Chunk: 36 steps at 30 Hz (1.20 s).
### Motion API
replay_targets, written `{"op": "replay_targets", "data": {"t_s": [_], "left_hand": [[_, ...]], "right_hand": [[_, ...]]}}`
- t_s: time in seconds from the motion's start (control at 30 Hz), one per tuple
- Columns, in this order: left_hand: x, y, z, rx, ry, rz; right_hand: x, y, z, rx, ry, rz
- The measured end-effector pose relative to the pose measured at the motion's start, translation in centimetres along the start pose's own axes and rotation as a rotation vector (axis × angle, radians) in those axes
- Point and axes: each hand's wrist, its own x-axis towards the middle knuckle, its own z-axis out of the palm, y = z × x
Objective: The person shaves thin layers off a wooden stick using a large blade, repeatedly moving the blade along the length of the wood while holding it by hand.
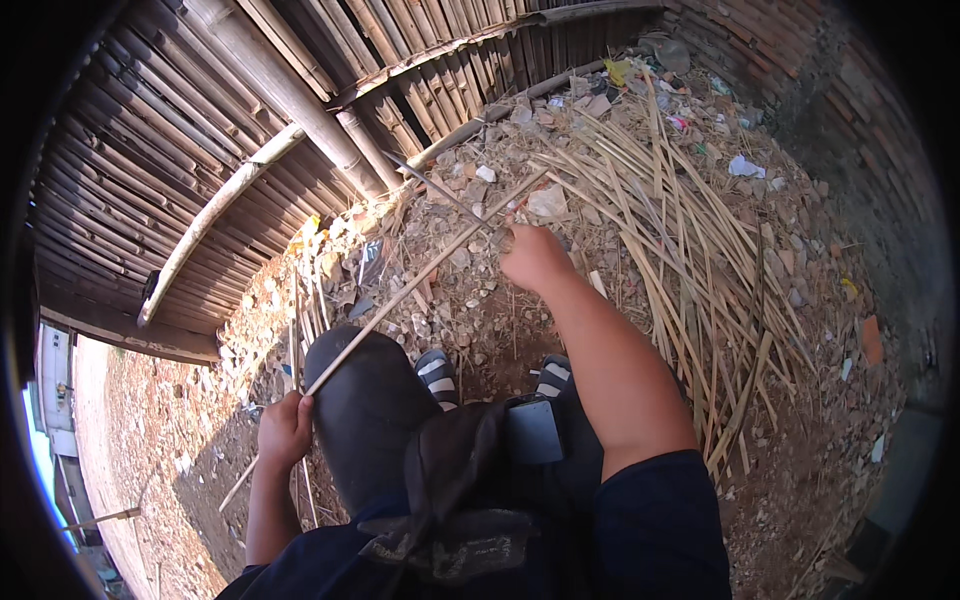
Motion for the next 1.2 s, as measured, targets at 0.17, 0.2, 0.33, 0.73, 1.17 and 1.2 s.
{"op": "replay_targets", "data": {"t_s": [0.17, 0.2, 0.33, 0.73, 1.17, 1.2], "left_hand": [[0.4, -0.2, -1.8, 0.081, -0.041, 0.045], [0.7, -0.4, -2.0, 0.069, -0.080, 0.060], [0.7, -2.1, -0.3, -0.046, -0.071, 0.083], [-0.4, -0.5, 0.0, 0.036, -0.008, -0.015], [-0.3, -0.4, 0.6, 0.129, 0.064, 0.015], [-0.3, -0.9, 1.0, 0.133, 0.067, 0.009]], "right_hand": [[-0.9, -1.7, 0.1, -0.254, -0.123, -0.110], [-1.5, -2.4, 0.3, -0.252, -0.130, -0.106], [-2.4, -3.3, 0.1, -0.323, -0.160, -0.352], [-3.2, -5.5, -1.2, -0.337, -0.271, -0.262], [-2.8, -4.8, -2.2, -0.242, -0.199, -0.022], [-3.2, -5.9, -2.8, -0.268, -0.232, -0.091]]}}
